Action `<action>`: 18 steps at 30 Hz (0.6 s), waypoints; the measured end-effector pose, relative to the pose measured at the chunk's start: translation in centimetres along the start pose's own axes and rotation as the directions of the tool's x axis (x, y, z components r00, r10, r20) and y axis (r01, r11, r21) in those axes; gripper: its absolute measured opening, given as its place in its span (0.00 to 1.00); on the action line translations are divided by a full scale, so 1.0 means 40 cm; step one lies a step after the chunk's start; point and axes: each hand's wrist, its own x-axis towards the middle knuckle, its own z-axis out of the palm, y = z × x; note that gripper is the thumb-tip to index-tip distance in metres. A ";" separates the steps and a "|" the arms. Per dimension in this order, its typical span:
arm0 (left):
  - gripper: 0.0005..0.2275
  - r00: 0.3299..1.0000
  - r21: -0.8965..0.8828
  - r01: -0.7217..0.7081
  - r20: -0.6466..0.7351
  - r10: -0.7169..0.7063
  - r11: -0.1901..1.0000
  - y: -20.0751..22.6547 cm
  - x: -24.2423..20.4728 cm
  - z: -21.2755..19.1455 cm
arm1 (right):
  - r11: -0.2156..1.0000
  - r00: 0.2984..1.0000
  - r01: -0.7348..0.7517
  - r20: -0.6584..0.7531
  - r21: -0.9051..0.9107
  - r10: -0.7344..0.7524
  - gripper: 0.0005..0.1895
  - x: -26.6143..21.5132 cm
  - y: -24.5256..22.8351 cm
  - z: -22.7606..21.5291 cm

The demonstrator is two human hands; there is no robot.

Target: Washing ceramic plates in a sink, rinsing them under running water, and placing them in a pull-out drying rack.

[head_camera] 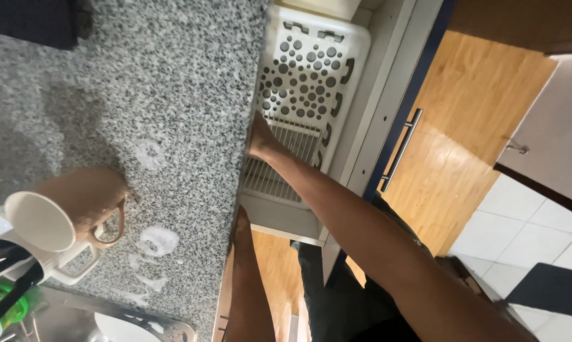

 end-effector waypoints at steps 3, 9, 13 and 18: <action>0.15 1.000 0.028 -0.018 0.005 0.018 0.999 -0.055 0.007 -0.066 | 0.999 1.000 0.010 -0.013 -0.041 -0.010 0.32 0.006 -0.005 -0.003; 0.15 0.999 0.090 -0.042 0.013 0.041 0.995 -0.130 -0.040 -0.119 | 0.991 0.999 0.037 -0.025 -0.128 -0.040 0.32 -0.011 -0.003 0.011; 0.15 0.998 0.124 -0.055 0.009 0.054 0.991 -0.050 -0.032 -0.036 | 0.978 0.997 0.064 -0.039 -0.199 -0.073 0.31 -0.029 0.002 0.013; 0.16 0.998 0.162 -0.058 -0.002 0.059 0.985 0.006 -0.039 0.126 | 0.955 0.992 0.098 -0.047 -0.281 -0.116 0.30 -0.052 0.019 -0.022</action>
